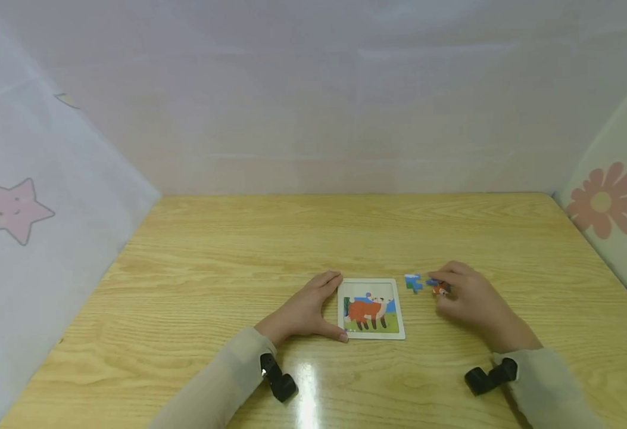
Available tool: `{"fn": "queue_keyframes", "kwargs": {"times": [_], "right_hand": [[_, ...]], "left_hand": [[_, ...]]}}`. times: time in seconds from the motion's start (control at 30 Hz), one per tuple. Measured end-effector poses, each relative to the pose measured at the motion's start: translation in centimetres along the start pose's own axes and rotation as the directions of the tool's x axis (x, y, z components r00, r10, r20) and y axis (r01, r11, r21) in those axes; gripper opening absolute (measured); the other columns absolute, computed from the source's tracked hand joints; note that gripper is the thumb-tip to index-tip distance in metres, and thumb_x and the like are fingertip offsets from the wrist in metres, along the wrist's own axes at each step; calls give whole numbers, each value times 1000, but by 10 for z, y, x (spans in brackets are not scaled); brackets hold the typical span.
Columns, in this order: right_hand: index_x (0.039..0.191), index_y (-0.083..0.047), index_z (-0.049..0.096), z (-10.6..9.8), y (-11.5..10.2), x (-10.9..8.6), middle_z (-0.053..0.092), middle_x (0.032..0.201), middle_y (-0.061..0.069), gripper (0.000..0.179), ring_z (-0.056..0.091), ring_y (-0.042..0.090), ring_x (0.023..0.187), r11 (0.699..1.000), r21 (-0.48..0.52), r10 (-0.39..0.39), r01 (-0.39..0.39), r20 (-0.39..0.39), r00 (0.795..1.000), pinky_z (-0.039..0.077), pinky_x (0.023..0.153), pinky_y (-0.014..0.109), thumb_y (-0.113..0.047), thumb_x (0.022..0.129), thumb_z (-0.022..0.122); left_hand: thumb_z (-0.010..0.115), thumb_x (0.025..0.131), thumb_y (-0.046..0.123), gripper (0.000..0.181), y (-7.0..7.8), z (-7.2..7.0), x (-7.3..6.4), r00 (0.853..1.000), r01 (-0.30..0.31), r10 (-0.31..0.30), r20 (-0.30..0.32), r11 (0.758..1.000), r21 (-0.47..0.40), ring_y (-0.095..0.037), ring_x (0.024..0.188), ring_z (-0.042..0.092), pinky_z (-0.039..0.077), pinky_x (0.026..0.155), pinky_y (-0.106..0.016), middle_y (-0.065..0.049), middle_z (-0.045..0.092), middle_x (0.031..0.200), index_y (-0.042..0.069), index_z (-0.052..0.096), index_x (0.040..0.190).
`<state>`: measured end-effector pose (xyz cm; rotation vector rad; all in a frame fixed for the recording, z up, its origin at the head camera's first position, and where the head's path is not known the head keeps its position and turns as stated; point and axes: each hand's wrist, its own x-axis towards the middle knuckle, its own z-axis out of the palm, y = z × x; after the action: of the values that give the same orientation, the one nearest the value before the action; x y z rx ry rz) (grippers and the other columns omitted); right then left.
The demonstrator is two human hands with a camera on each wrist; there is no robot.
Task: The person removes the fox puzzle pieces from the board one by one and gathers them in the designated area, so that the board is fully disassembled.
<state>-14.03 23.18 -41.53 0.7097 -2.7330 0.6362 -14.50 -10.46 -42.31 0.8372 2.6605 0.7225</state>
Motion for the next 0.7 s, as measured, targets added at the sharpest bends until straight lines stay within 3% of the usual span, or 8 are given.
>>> {"fn": "queue_keyframes", "kwargs": {"times": [0.23, 0.7], "right_hand": [[107, -2, 69, -6, 11, -5, 60, 95, 1, 40, 44, 9, 72, 1000, -10, -10, 10, -8, 1000, 39, 60, 24, -5, 67, 63], [108, 2, 67, -10, 26, -10, 58, 93, 3, 42, 42, 10, 72, 998, 3, 58, -57, -7, 998, 36, 59, 24, -2, 67, 61]], "left_hand": [[78, 60, 59, 116, 2, -1, -1, 1000, -5, 5, -2, 1000, 2, -21, 141, 16, 23, 112, -38, -3, 21, 153, 7, 24, 147], [78, 60, 58, 115, 1, -2, 0, 1000, -4, 4, 4, 1000, 2, -21, 141, 15, 22, 113, -38, -3, 22, 153, 6, 24, 147]]}}
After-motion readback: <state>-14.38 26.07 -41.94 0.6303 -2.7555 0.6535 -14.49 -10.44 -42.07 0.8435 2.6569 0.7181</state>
